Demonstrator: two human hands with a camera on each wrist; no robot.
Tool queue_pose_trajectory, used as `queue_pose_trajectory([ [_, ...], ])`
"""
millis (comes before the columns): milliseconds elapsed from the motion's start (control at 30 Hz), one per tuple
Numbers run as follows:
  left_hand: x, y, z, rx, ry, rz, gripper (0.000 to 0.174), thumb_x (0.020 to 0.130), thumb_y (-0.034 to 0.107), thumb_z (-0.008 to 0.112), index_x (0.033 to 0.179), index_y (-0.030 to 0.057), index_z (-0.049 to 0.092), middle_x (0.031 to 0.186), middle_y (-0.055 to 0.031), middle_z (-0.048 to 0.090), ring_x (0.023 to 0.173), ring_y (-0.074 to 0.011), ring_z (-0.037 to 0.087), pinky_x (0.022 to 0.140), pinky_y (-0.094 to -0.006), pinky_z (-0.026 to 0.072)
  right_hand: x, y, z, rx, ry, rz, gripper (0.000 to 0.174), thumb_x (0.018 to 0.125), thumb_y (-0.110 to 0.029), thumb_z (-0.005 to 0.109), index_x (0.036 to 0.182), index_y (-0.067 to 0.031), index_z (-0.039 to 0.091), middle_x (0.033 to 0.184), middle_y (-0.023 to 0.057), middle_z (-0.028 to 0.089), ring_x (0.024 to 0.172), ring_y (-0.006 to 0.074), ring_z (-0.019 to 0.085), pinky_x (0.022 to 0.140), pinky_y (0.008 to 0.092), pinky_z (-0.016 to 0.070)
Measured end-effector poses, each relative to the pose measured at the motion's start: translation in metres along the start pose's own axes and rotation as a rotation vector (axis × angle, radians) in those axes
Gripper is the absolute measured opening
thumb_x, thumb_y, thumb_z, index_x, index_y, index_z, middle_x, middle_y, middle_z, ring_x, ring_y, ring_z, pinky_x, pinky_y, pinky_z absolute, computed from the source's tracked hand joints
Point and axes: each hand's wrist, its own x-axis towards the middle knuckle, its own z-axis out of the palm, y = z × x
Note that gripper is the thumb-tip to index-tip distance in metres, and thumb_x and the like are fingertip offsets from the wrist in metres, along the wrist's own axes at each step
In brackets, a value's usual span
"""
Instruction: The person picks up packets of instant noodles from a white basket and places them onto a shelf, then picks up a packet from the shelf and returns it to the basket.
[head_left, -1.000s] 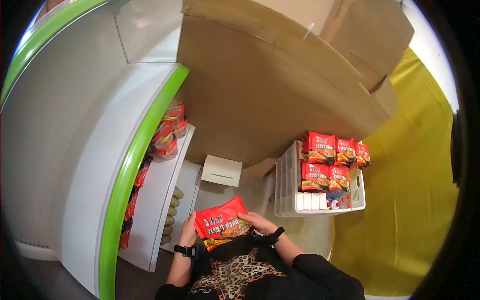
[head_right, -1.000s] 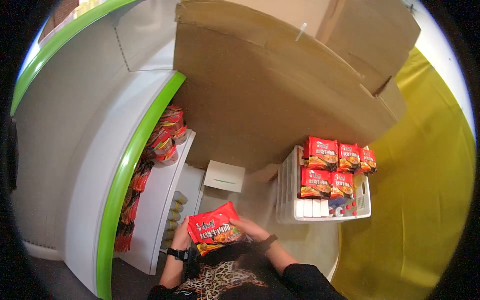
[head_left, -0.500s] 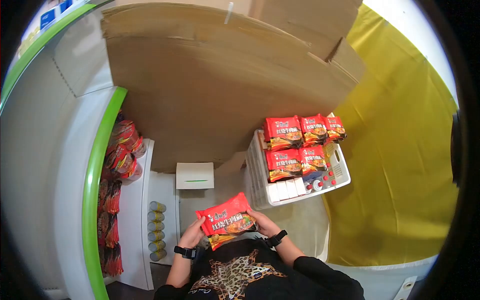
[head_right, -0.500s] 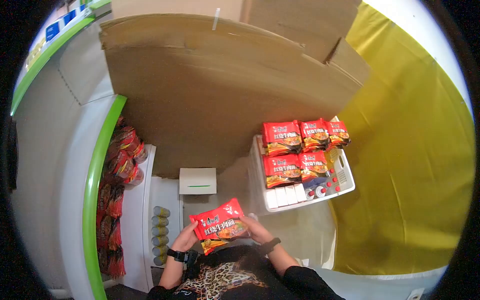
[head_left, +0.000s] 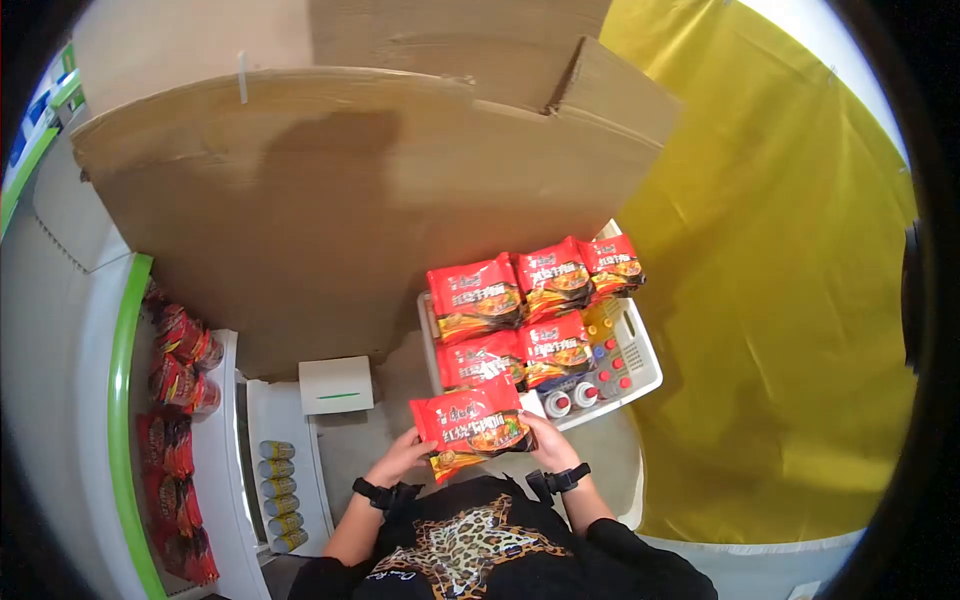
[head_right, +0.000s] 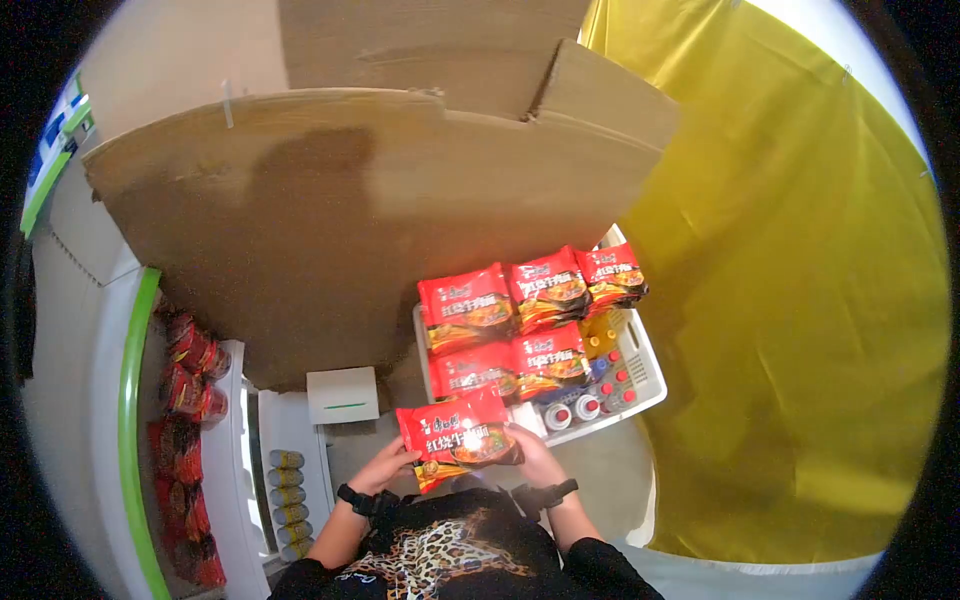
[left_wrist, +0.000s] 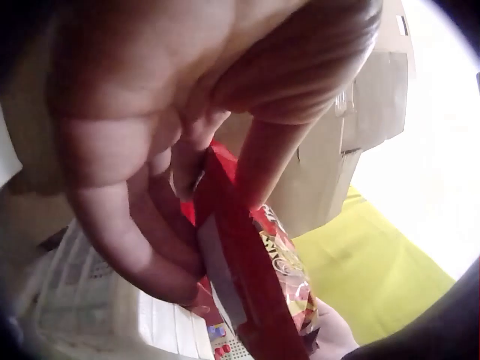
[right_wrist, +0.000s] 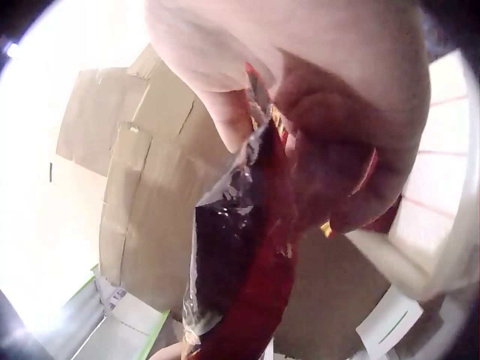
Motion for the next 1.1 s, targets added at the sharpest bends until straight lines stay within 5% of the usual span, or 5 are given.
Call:
queue_pose_trajectory([
  [400,0.155,0.034,0.119,0.032,0.039,0.009,0.031,0.082,0.012,0.049,0.112,0.0055,0.044,0.104,-0.0029,0.053,0.094,-0.0126,0.052,0.078,-0.0273,0.0436,0.029,-0.096,-0.133,0.049,0.265,-0.181,0.028,0.081,-0.009,0.045,0.107,-0.0006,0.049,0.101,0.0057,0.056,0.093,0.0165,0.053,0.083,0.0297,0.0405],
  [633,0.207,0.034,0.135,-0.155,0.111,-0.047,0.021,0.079,0.010,0.048,0.099,0.0044,0.048,0.073,-0.0006,0.053,0.050,-0.0083,0.045,0.044,-0.0205,0.0360,0.062,-0.109,-0.160,-0.128,0.391,-0.238,0.026,0.082,-0.007,0.042,0.103,0.0011,0.053,0.094,0.0068,0.059,0.085,0.0157,0.056,0.076,0.0265,0.0427],
  [800,0.207,0.035,0.137,-0.113,0.115,0.018,0.021,0.080,0.009,0.046,0.099,0.0032,0.048,0.076,-0.0012,0.054,0.056,-0.0088,0.049,0.047,-0.0219,0.0393,0.086,-0.093,-0.177,-0.649,0.528,-0.298,0.023,0.082,-0.008,0.044,0.098,0.0039,0.056,0.090,0.0056,0.059,0.081,0.0114,0.053,0.073,0.0240,0.0411],
  [967,0.194,0.040,0.146,-0.118,0.073,0.105,0.033,0.080,0.005,0.045,0.113,0.0006,0.044,0.105,-0.0074,0.054,0.094,-0.0148,0.053,0.078,-0.0250,0.0431,0.087,-0.085,-0.176,-0.333,0.554,-0.305,0.023,0.083,-0.012,0.048,0.098,0.0028,0.057,0.090,0.0043,0.059,0.081,0.0106,0.053,0.073,0.0228,0.0402],
  [1100,0.195,0.036,0.148,0.030,0.095,0.095,0.033,0.080,0.007,0.047,0.112,0.0018,0.045,0.101,-0.0055,0.054,0.089,-0.0110,0.051,0.074,-0.0232,0.0410,0.080,-0.089,-0.175,-0.397,0.592,-0.268,0.023,0.083,-0.013,0.048,0.098,0.0028,0.056,0.091,0.0045,0.059,0.081,0.0108,0.053,0.073,0.0228,0.0406],
])
